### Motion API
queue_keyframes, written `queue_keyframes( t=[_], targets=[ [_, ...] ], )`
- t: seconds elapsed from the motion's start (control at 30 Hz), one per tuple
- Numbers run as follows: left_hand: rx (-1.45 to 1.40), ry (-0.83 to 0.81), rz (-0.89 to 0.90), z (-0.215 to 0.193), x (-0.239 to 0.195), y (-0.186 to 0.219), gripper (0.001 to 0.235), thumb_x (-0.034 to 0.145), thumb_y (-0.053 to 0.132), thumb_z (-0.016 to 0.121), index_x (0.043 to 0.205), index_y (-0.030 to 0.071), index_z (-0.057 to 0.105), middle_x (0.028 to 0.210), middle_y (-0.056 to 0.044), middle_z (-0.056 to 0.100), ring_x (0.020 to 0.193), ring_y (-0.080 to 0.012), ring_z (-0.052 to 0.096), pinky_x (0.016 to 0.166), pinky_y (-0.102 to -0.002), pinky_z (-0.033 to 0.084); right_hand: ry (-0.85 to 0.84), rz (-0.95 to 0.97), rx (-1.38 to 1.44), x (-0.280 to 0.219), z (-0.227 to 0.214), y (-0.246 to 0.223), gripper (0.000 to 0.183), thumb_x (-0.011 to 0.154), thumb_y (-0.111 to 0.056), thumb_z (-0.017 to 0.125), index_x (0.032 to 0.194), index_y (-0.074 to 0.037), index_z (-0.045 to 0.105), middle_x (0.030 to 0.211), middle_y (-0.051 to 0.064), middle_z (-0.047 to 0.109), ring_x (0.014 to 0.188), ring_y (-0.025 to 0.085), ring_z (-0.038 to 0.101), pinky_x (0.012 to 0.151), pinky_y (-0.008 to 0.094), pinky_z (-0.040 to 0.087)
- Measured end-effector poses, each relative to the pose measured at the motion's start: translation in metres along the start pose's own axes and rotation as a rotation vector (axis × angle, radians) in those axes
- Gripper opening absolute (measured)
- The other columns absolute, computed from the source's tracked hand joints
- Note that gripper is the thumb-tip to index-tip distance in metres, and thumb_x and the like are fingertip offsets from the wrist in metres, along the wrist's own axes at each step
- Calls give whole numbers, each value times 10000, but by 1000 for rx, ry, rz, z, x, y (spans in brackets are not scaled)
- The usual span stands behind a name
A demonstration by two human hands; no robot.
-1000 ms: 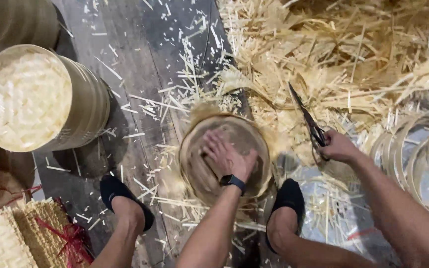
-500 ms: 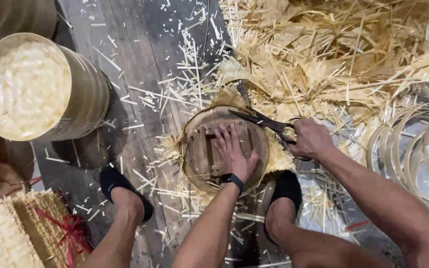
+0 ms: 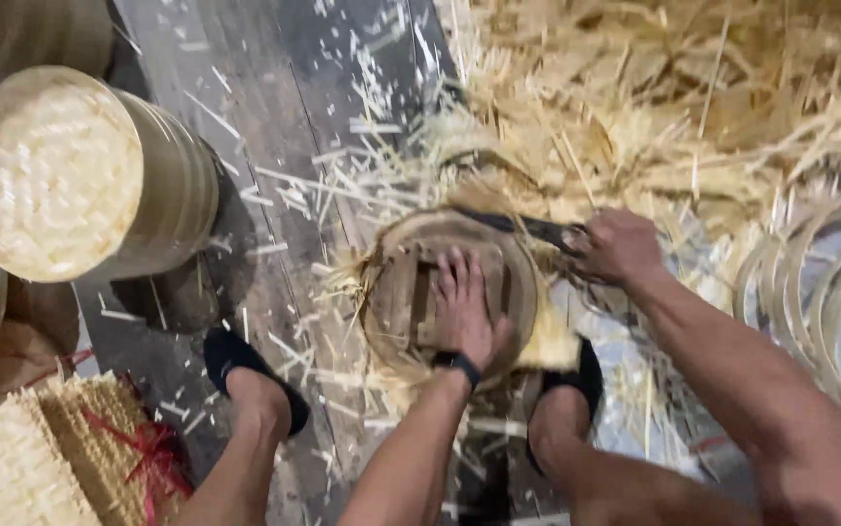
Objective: The person sits on the floor of a bamboo workshop and trims excess woven bamboo sheet material from round steamer lids with scissors, then presses and fits the trimmed woven liner into the bamboo rim, repeating the trim-and-fit cycle on successive lids.
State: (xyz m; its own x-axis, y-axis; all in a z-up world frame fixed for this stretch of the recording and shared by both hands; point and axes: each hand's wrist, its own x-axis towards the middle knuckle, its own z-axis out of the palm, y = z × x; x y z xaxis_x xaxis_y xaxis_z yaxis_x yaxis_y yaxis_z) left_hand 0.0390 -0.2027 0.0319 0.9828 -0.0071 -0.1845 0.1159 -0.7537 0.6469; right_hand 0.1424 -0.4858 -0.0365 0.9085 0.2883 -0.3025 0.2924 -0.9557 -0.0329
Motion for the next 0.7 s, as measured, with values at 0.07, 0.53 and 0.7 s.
queue_keyframes(
  t=[0.07, 0.53, 0.7],
  targets=[
    [20, -66, 72, 5, -1, -12, 1167, 695, 252, 807, 1640, 110, 136, 1708, -222, 57, 1576, -441, -1, 1242, -625, 46, -156, 69, -13, 5, -15, 23, 413, 941, -529, 655, 959, -119, 698, 892, 79, 598, 801, 216, 572, 712, 397, 549],
    [133, -304, 286, -16, -23, -36, 1131, 676, 72, 807, 1658, 184, 256, 1740, -142, 109, 1599, -366, 46, 1264, -594, 56, -408, 67, -79, -10, -57, 0, 493, 773, -510, 773, 1065, -124, 680, 966, 106, 649, 947, 240, 637, 816, 407, 568],
    [-28, -492, 256, -27, -11, -27, 1013, 610, 30, 802, 1503, 197, 355, 1678, -108, 135, 1556, -356, 60, 1258, -576, 43, -258, 85, 8, 0, -72, -40, 577, 820, -593, 744, 1145, -118, 705, 955, 141, 668, 938, 293, 635, 830, 428, 545]
  ],
)
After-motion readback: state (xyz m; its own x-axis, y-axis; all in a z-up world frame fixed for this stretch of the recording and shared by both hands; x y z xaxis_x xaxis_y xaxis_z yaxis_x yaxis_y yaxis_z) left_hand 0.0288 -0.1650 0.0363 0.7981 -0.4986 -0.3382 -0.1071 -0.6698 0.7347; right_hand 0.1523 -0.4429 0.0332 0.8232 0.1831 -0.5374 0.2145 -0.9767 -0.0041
